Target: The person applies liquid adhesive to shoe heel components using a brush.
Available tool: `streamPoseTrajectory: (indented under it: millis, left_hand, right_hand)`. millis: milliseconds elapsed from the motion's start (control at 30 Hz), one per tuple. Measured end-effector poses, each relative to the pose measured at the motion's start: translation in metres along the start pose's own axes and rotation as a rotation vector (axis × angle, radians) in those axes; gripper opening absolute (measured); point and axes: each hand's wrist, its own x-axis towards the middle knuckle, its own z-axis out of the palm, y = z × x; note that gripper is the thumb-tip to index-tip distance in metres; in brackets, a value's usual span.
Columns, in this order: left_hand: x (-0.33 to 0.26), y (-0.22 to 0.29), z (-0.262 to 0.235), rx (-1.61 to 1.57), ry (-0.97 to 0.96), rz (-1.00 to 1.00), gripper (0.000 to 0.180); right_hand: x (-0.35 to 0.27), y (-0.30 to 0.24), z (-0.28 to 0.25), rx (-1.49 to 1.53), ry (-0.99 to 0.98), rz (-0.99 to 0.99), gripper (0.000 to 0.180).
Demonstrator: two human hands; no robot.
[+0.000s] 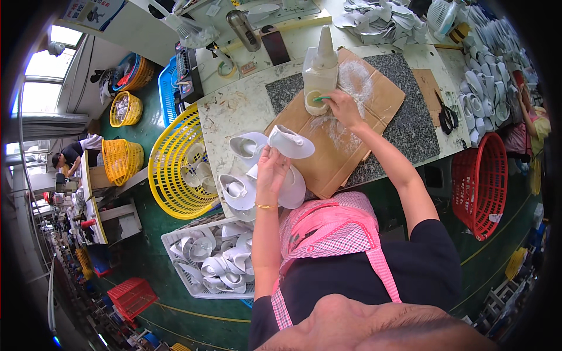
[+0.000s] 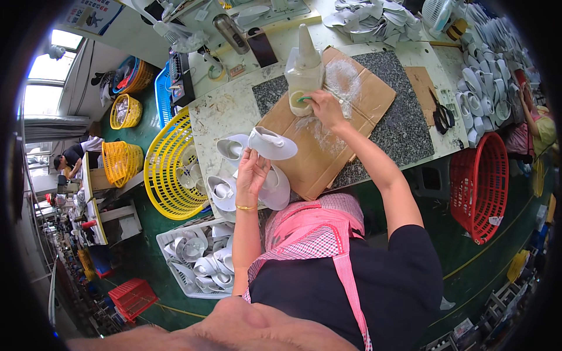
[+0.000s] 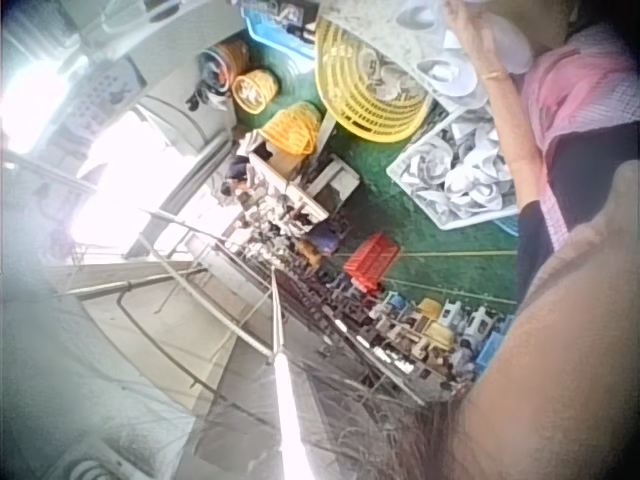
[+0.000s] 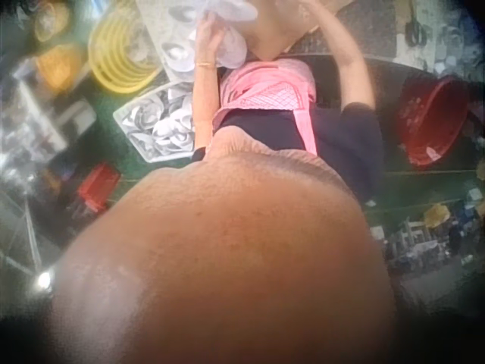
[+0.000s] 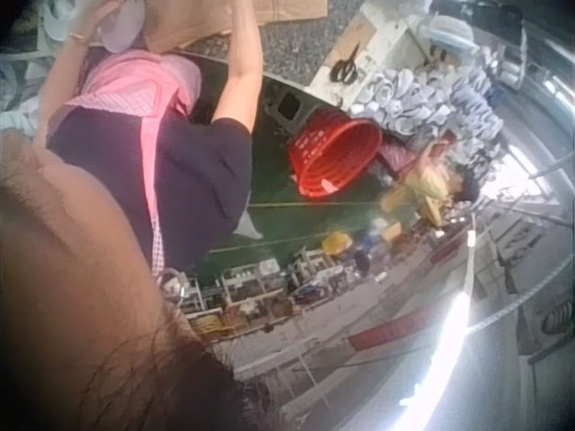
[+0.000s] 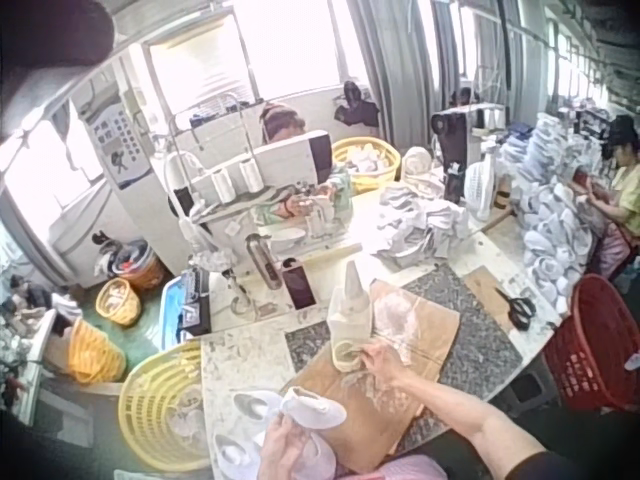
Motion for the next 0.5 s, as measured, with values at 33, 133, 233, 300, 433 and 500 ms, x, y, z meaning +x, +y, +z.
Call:
streamPoseTrajectory:
  millis: [33,133,233,300,433,500]
  left_hand:
    - [0.004,0.0,-0.009,0.021,0.047,-0.03,0.02]
    - [0.012,0.001,-0.031,0.006,0.098,-0.052,0.02]
    - [0.013,0.005,-0.036,-0.005,0.126,-0.064,0.019]
    - [0.016,0.01,-0.024,0.022,0.142,-0.078,0.018]
    - [0.017,0.015,-0.012,0.067,0.107,0.023,0.019]
    - [0.02,0.015,-0.012,0.093,0.099,0.096,0.018]
  right_hand:
    - [-0.001,0.0,0.002,0.004,-0.003,-0.001,0.011]
    - [-0.001,-0.006,-0.002,0.079,0.089,0.313,0.013]
    - [-0.006,-0.008,-0.009,0.17,0.028,0.646,0.015]
    - [-0.019,0.008,-0.004,0.33,0.2,0.668,0.022]
    - [-0.017,0.022,0.003,0.588,0.333,0.688,0.026]
    - [-0.022,0.036,0.001,0.436,0.128,0.77,0.027]
